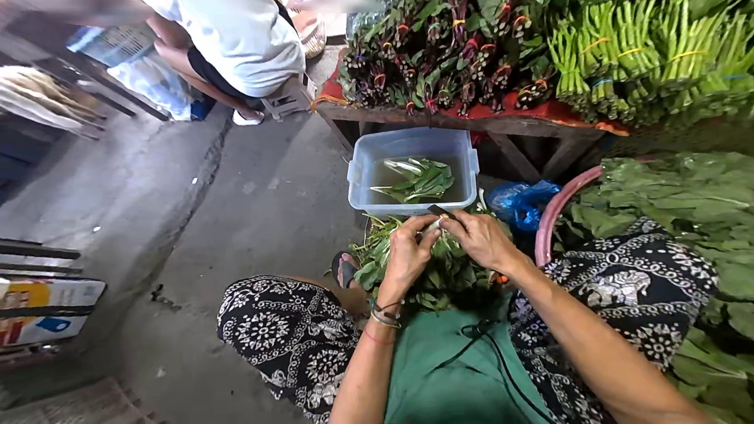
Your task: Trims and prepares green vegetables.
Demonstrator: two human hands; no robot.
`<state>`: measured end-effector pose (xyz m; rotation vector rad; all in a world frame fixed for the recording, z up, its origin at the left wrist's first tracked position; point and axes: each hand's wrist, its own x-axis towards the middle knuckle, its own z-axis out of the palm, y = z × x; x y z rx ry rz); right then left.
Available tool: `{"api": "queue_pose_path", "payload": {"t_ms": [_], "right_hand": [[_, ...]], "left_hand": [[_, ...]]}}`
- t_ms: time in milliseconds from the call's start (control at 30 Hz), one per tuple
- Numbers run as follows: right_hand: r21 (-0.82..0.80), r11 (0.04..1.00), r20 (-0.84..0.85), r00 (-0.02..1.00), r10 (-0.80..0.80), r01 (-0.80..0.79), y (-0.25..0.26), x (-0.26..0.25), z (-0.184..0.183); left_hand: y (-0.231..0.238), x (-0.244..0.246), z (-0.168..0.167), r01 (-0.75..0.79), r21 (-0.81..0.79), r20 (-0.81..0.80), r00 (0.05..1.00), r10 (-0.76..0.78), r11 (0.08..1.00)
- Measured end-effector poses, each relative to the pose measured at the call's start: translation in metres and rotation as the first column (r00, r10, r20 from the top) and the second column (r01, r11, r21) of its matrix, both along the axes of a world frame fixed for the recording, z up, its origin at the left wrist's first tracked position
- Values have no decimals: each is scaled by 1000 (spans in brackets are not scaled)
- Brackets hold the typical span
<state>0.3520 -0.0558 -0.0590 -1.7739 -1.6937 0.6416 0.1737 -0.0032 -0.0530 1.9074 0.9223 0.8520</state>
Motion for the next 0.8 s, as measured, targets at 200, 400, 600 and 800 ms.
{"api": "queue_pose_path", "payload": {"t_ms": [200, 400, 600, 800], "right_hand": [[57, 997, -39, 998, -45, 48, 5, 2, 1], [229, 955, 26, 980, -198, 187, 1, 22, 6], [427, 887, 163, 951, -264, 173, -4, 56, 10], [457, 887, 176, 970, -171, 73, -9, 67, 19]], "left_hand": [[12, 6, 12, 29, 112, -50, 998, -23, 993], [42, 20, 26, 89, -21, -48, 995, -90, 996], [131, 29, 15, -279, -5, -215, 938, 271, 960], [115, 34, -99, -253, -117, -786, 615, 66, 960]]}}
